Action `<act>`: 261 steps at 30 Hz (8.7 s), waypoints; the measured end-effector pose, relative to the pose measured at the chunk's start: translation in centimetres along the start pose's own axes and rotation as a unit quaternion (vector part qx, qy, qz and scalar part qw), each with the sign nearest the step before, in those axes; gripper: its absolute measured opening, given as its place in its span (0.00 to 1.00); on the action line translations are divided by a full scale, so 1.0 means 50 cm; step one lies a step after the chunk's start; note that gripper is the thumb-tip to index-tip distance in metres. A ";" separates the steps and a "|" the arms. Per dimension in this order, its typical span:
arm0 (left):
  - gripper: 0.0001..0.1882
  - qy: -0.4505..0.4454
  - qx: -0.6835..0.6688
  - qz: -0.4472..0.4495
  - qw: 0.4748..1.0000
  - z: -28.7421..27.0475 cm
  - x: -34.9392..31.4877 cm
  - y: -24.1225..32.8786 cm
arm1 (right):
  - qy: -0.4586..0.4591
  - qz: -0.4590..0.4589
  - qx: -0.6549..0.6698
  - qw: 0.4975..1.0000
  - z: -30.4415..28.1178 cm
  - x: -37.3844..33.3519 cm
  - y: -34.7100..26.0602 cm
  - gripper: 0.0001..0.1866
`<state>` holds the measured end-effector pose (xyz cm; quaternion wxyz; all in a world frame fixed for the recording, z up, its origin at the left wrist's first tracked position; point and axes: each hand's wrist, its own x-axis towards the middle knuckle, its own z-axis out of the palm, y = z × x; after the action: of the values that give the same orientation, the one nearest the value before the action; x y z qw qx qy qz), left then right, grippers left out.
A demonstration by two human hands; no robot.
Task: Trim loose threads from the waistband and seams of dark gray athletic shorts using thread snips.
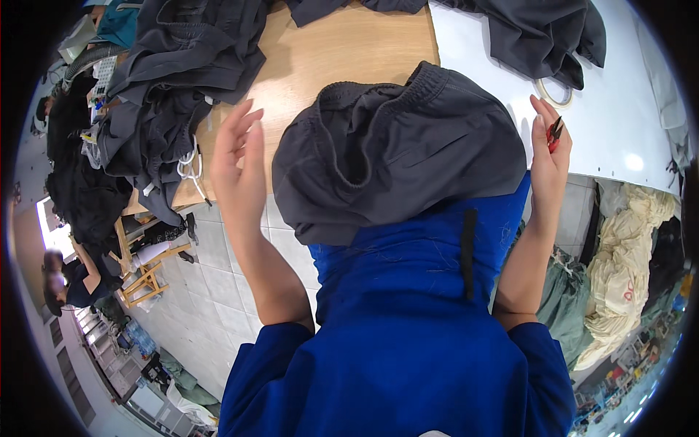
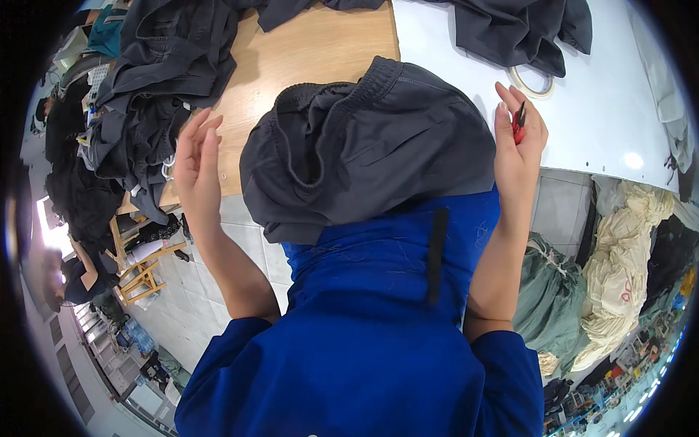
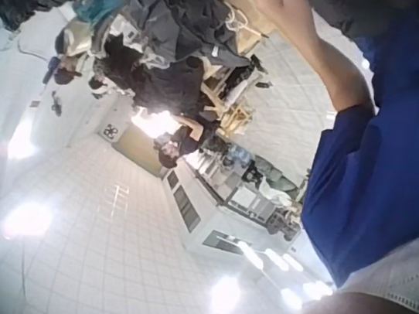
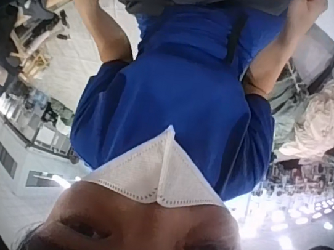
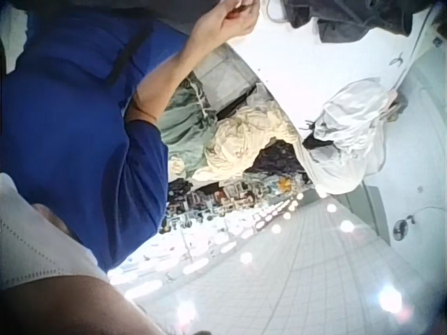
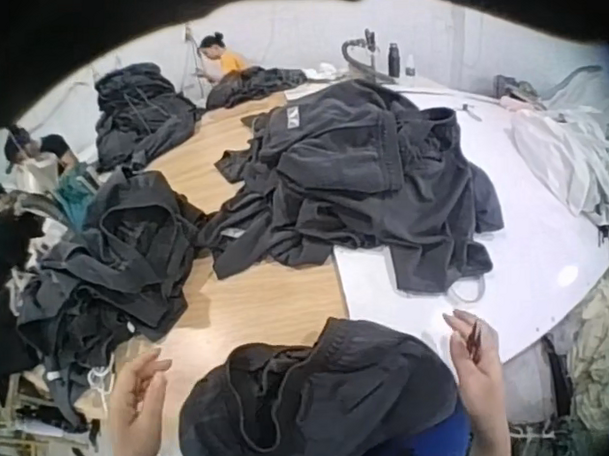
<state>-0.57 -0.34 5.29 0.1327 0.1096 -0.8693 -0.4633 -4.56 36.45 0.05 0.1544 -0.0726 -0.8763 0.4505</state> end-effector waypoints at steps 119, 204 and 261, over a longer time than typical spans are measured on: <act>0.09 0.031 -0.035 0.140 0.989 0.128 0.050 0.001 | 0.308 0.094 -0.072 0.944 -0.189 -0.106 0.318 0.14; 0.11 0.032 -0.325 -0.188 0.926 -0.016 -0.011 -0.132 | 0.137 -0.117 -0.224 0.958 -0.026 0.108 0.159 0.13; 0.16 -0.060 -0.521 -0.236 0.818 0.094 -0.117 0.063 | -0.247 -0.188 0.226 0.923 0.123 -0.126 -0.201 0.10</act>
<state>3.18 6.89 4.65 0.0037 0.1982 -0.4517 -0.8698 -0.57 24.19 3.53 0.0269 0.2441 -0.7590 0.6031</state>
